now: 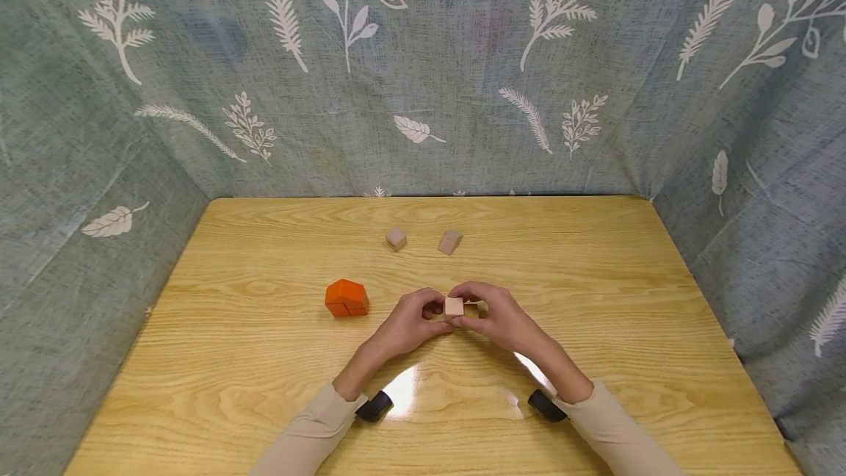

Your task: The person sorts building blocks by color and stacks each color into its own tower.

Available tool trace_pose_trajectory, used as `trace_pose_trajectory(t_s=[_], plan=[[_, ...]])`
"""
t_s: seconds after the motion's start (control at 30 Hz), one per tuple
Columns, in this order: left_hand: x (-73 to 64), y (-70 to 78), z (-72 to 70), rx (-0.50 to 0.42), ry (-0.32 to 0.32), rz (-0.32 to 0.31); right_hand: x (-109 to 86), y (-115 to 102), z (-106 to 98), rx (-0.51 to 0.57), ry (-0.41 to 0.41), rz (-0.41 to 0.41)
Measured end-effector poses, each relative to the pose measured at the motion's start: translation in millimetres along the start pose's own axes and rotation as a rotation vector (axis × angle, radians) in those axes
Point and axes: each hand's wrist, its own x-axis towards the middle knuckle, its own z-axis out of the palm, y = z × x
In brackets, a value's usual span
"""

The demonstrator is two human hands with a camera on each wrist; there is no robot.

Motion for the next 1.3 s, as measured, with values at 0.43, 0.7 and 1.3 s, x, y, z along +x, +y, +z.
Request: trace_pose_trajectory(t_s=[0.43,0.7,1.3], plan=[[-0.1,-1.2,-1.1,-0.004,0.006,0.011,1.0,1,2,0.008,-0.005,-0.008],[-1.3,-0.2,-2.0,0.0,0.0,0.003,1.4,1,-2,-0.023,0.0,-0.007],[-1.1,0.3,-1.1,-0.005,-0.001,-0.018,48.7,8,-35,-0.015,0.027,-0.034]])
